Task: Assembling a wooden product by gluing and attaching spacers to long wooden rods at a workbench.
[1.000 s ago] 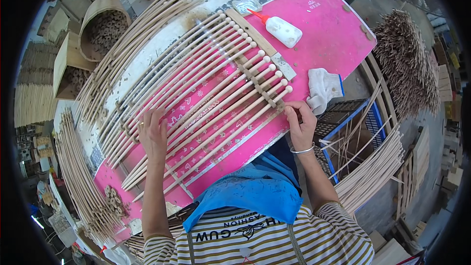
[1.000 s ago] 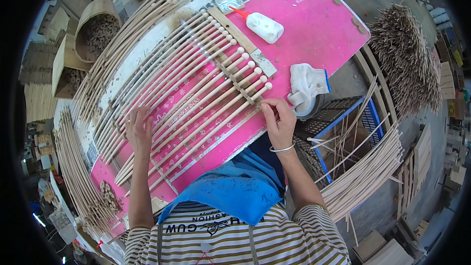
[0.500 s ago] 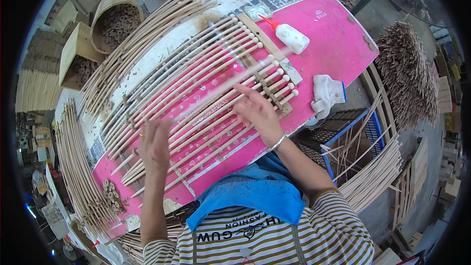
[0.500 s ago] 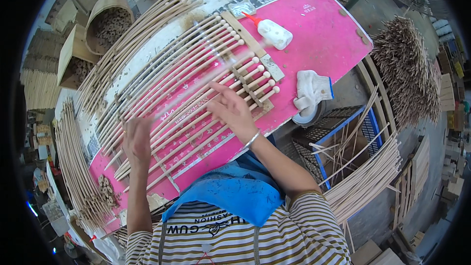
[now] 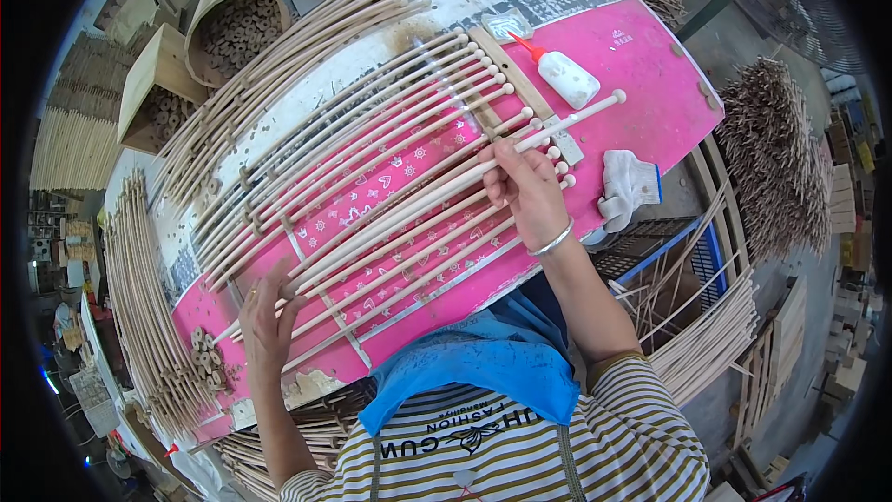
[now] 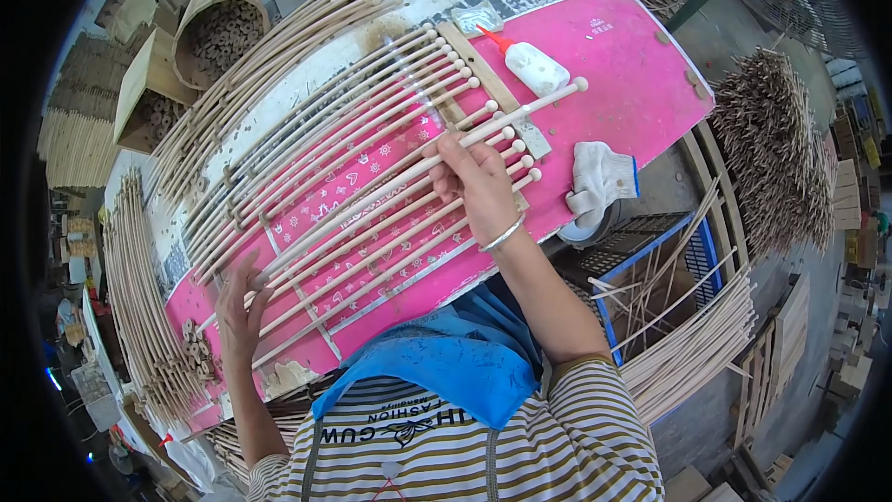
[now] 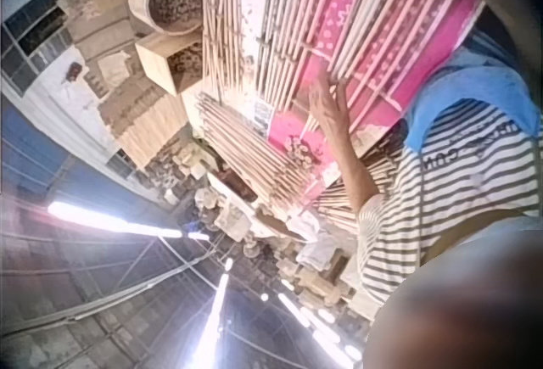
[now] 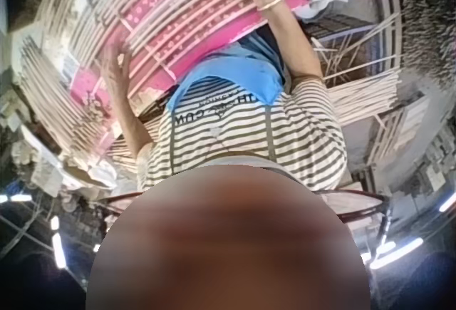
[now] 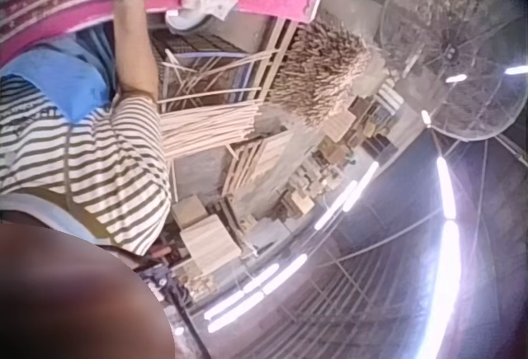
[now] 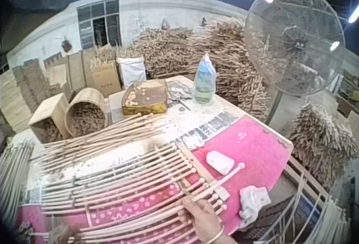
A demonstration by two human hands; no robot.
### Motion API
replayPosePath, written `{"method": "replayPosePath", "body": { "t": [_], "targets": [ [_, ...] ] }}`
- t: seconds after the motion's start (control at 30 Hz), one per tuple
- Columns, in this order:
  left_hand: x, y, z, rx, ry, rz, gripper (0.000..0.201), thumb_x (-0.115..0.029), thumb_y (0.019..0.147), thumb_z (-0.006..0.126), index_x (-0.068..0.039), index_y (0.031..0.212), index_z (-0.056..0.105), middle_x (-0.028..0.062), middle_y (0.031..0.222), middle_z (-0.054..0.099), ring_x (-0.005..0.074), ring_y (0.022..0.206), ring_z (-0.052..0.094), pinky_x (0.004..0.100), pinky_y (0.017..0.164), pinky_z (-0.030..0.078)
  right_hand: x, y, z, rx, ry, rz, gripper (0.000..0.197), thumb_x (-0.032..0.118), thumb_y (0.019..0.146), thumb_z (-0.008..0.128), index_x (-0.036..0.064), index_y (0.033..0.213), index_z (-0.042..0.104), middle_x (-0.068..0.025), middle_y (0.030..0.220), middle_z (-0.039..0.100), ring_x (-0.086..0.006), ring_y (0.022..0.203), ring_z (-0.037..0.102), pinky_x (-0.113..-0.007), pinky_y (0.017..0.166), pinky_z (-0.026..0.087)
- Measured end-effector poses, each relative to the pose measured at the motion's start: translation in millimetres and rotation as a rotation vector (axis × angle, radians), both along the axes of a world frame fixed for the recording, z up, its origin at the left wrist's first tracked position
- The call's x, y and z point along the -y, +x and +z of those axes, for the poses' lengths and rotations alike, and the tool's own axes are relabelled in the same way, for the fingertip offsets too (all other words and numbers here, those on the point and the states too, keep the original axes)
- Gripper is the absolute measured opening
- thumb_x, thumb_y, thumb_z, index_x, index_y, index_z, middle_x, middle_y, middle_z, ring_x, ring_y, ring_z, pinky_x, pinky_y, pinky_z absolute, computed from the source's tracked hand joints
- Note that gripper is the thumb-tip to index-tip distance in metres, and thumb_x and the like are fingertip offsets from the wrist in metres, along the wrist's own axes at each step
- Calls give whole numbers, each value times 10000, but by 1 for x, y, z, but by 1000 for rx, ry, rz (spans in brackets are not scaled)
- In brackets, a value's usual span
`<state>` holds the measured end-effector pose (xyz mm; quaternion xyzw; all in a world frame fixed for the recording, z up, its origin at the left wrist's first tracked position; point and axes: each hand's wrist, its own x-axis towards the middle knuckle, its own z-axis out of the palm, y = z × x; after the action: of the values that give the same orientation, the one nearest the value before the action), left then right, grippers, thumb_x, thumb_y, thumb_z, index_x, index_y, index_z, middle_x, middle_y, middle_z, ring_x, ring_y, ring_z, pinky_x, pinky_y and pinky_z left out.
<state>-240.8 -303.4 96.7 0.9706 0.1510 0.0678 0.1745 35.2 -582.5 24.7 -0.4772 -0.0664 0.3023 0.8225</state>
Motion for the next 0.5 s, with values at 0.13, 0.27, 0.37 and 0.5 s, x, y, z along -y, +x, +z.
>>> {"method": "replayPosePath", "body": {
  "t": [0.13, 0.27, 0.37, 0.5],
  "targets": [
    [14, 22, -13, 75, -163, -11, 546, -50, 871, 784, -76, 1398, 644, 128, 896, 689, 282, 834, 690, 417, 787, 560, -14, -19, 7, -15, -134, 63, 319, 326, 1101, 600, 38, 1062, 731, 3, 774, 669, -62, 666, 611, -212, 609, 485],
    [75, 89, -19, 136, -203, -127, 676, -73, 874, 795, -106, 1508, 562, 140, 941, 715, 294, 837, 711, 415, 773, 571, -60, -78, -3, -26, -53, 275, 276, 305, 1092, 620, 69, 1084, 764, 15, 806, 685, -42, 675, 609, -211, 576, 483],
    [84, 96, -20, 164, -324, -91, 737, -60, 931, 741, -120, 1606, 451, 127, 918, 697, 285, 787, 686, 408, 751, 554, -54, -71, -8, 31, -111, 230, 298, 311, 1086, 630, 37, 1132, 737, 15, 816, 681, -37, 645, 590, -199, 549, 471],
    [78, 86, -26, 112, -444, -26, 706, -16, 982, 661, -114, 1634, 410, 120, 852, 665, 246, 739, 662, 346, 727, 532, -44, -56, -11, 227, -3, 267, 403, 212, 1024, 718, 67, 1387, 618, 4, 1045, 711, -50, 856, 658, -221, 727, 565]
  ]
}}
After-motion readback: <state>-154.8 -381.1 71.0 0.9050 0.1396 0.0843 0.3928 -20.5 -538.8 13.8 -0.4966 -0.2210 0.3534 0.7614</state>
